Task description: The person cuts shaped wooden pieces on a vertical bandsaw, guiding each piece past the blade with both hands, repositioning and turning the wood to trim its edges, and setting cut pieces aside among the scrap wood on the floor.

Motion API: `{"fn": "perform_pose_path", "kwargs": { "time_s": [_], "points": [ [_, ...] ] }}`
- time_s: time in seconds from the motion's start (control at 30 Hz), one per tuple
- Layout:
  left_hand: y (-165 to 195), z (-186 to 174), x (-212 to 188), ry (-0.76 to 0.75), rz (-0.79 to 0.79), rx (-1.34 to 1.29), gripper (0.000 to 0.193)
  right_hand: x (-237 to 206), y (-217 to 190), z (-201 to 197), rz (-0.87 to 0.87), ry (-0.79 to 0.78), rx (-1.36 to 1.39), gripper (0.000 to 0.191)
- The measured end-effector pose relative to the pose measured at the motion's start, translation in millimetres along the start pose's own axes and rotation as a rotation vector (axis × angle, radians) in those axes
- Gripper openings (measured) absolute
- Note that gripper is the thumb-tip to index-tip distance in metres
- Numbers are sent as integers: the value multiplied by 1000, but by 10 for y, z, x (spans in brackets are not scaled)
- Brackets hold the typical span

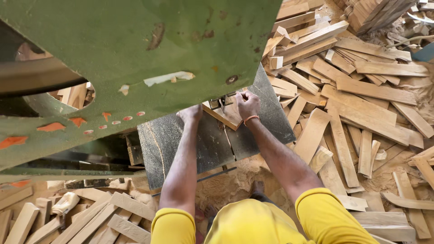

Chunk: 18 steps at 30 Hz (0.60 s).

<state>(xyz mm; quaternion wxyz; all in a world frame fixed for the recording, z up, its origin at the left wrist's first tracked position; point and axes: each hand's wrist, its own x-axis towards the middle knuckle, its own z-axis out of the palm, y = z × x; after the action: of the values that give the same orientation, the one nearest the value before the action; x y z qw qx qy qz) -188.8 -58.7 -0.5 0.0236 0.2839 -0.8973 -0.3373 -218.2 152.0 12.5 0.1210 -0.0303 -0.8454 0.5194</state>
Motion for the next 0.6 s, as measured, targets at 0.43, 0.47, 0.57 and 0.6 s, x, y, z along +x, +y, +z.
{"fn": "perform_pose_path", "kwargs": {
  "time_s": [0.43, 0.47, 0.57, 0.6],
  "points": [
    [355, 13, 323, -14, 299, 62, 49, 131, -203, 48, 96, -14, -187, 24],
    [360, -10, 318, -11, 307, 64, 50, 145, -227, 53, 55, -5, -189, 24],
    [346, -64, 281, 20, 324, 65, 50, 151, -292, 48, 16, 3, -117, 22],
    [340, -75, 268, 34, 325, 65, 51, 152, -316, 43, 13, 2, -79, 21]
  ]
}}
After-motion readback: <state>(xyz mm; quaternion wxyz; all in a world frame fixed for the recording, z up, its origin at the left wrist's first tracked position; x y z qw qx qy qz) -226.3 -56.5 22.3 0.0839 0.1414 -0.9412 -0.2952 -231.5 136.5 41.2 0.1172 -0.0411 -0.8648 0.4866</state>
